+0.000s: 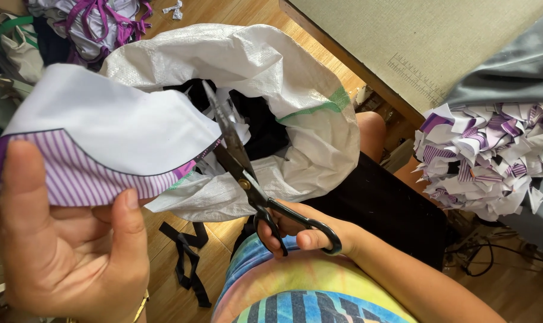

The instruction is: Trimming fabric scraps into specific shapes using scissors at a sewing workstation.

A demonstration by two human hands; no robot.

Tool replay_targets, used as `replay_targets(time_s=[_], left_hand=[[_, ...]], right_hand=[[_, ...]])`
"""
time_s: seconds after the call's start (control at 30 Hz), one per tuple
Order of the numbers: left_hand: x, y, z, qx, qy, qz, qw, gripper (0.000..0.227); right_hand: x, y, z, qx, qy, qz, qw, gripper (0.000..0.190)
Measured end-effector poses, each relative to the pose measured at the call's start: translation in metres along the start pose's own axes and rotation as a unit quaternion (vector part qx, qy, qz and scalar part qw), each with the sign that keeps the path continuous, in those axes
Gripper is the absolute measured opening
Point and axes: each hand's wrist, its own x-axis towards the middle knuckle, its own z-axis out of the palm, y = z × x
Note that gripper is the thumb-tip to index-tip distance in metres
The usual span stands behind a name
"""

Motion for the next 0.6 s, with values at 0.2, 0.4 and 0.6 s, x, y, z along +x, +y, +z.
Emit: replay_targets(time_s=[0.2, 0.4, 0.6], left_hand=[[-0.010, 0.004, -0.006, 0.019, 0.030, -0.084, 0.996, 0.087], [-0.007, 0.007, -0.020, 0.071, -0.034, -0.073, 0.994, 0.095], [-0.041, -0.042, -0.044, 0.107, 0.010, -0.034, 0.994, 0.107]], right_hand=[[0.003, 0.017, -0.006, 0.001, 0.010, -0.038, 0.999, 0.076], [0.004, 0.016, -0.003, 0.007, 0.059, -0.060, 0.996, 0.071], [-0.002, 0.030, -0.009, 0.019, 0.124, -0.051, 0.991, 0.051]])
